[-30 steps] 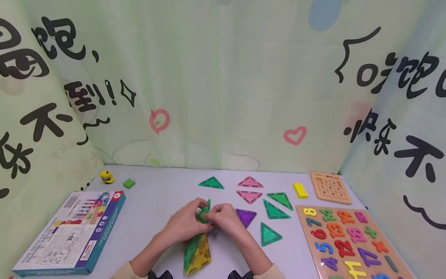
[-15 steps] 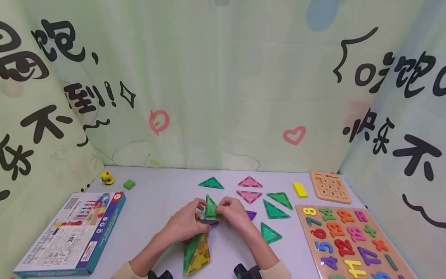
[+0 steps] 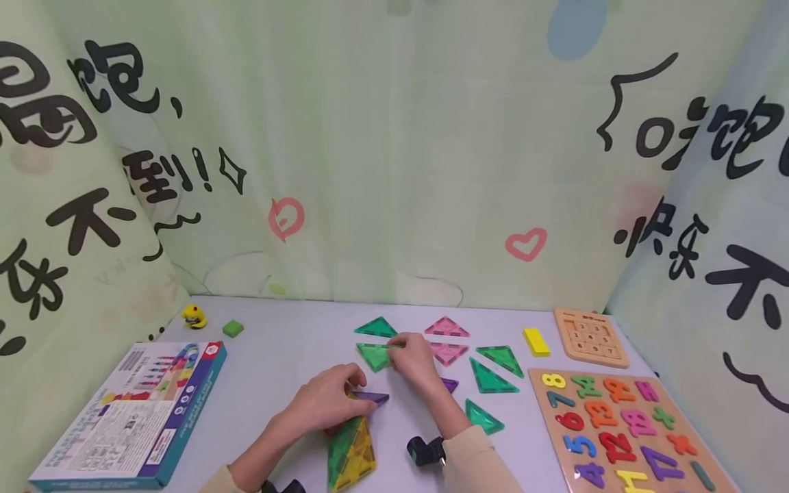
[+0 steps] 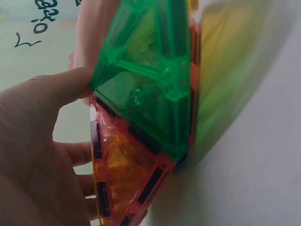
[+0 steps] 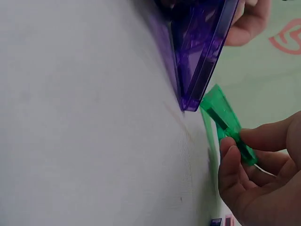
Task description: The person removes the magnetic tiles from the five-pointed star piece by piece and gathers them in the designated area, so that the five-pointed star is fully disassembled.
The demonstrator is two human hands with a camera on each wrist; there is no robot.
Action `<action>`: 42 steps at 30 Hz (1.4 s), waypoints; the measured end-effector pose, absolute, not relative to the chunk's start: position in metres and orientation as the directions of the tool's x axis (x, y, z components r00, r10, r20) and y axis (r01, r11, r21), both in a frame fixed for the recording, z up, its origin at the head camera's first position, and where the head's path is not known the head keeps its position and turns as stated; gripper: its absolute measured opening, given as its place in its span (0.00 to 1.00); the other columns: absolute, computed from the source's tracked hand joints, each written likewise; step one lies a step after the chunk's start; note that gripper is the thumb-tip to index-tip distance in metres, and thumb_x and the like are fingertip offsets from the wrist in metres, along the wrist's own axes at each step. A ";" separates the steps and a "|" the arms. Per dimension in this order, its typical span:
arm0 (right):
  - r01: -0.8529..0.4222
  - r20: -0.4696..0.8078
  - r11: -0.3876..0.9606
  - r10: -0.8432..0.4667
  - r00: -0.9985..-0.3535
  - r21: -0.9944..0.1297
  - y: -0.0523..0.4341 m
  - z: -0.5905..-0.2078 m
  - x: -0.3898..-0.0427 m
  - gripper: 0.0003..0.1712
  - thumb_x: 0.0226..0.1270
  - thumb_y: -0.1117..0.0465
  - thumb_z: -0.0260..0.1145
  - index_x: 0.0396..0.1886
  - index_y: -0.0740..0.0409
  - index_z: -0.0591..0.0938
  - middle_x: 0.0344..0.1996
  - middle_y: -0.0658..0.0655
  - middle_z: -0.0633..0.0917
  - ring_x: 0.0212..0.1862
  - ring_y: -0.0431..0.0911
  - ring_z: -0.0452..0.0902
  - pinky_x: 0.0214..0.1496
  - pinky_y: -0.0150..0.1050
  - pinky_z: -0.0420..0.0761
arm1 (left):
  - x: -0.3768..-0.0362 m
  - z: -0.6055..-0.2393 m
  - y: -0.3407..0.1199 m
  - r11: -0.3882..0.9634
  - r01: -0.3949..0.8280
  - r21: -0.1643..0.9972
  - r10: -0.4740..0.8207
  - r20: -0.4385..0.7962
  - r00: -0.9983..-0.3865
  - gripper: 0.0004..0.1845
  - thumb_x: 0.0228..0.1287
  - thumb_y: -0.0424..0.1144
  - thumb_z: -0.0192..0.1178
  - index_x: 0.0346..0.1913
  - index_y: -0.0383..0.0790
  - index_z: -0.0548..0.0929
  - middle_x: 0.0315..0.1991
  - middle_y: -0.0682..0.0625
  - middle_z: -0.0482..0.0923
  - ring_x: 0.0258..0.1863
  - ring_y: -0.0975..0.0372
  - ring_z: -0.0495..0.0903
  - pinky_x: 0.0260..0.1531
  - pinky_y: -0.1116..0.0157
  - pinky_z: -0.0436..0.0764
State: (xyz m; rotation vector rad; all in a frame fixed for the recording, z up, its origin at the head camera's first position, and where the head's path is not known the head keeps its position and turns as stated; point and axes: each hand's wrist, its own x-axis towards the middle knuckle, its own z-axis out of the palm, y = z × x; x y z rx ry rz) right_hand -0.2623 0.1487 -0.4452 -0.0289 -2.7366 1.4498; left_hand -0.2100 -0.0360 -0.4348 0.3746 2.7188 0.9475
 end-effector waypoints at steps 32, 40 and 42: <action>0.220 -0.240 0.151 -0.132 -0.962 -0.964 0.144 -0.440 -0.197 0.17 0.65 0.62 0.68 0.47 0.73 0.83 0.23 0.51 0.87 0.23 0.39 0.82 0.31 0.33 0.85 | -0.209 -0.429 -0.045 0.681 0.099 0.726 0.343 -0.196 -0.919 0.31 0.47 0.62 0.74 0.46 0.47 0.75 0.37 0.50 0.79 0.28 0.59 0.77 0.21 0.63 0.79; 0.244 -0.247 0.044 -0.095 -0.964 -0.969 0.140 -0.442 -0.196 0.16 0.64 0.62 0.69 0.45 0.71 0.82 0.22 0.51 0.86 0.21 0.38 0.78 0.28 0.30 0.82 | -0.212 -0.433 -0.047 0.662 0.127 0.739 0.368 -0.173 -0.913 0.33 0.46 0.63 0.75 0.46 0.46 0.75 0.38 0.50 0.78 0.31 0.59 0.76 0.23 0.63 0.77; 0.239 -0.243 0.053 -0.094 -0.965 -0.970 0.141 -0.441 -0.195 0.15 0.63 0.63 0.69 0.45 0.71 0.82 0.21 0.50 0.85 0.21 0.38 0.78 0.29 0.31 0.82 | -0.212 -0.434 -0.047 0.659 0.118 0.742 0.372 -0.186 -0.909 0.33 0.46 0.63 0.75 0.47 0.45 0.74 0.38 0.49 0.78 0.30 0.59 0.76 0.23 0.63 0.78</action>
